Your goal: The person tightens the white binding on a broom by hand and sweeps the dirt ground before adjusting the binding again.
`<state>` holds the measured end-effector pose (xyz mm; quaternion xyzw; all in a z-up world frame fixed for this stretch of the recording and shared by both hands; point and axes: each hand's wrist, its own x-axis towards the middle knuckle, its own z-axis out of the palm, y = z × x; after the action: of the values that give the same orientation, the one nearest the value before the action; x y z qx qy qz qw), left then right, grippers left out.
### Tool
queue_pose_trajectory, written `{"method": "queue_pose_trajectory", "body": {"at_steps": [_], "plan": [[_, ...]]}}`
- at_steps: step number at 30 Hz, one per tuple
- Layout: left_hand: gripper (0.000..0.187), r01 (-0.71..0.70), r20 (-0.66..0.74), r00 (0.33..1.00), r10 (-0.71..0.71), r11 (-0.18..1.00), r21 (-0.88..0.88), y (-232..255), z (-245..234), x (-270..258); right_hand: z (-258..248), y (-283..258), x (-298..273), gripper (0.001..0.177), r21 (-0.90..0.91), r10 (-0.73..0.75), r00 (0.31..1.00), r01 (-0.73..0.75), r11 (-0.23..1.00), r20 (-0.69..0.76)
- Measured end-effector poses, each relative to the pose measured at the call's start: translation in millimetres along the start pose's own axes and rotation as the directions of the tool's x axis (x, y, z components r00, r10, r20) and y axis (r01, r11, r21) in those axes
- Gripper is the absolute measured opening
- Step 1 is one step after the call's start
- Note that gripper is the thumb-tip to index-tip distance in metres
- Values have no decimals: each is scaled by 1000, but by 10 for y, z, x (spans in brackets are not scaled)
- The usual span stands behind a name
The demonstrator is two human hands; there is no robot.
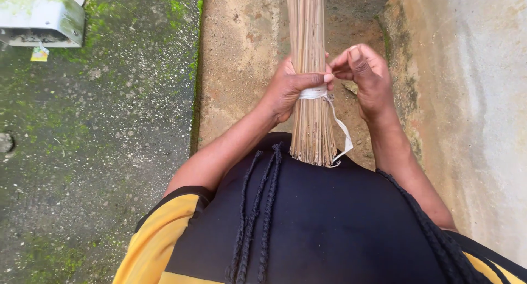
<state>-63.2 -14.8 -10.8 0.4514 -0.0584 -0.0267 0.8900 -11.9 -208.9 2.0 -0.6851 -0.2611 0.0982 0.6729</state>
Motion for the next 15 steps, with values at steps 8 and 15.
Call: {"method": "queue_pose_trajectory", "body": {"at_steps": [8, 15], "plan": [[36, 64, 126, 991, -52, 994, -90, -129, 27, 9, 325, -259, 374, 71, 394, 17, 989, -74, 916, 147], [31, 94, 197, 977, -77, 992, -79, -135, 5, 8, 322, -219, 472, 42, 579, 83, 977, -184, 794, 196]]}}
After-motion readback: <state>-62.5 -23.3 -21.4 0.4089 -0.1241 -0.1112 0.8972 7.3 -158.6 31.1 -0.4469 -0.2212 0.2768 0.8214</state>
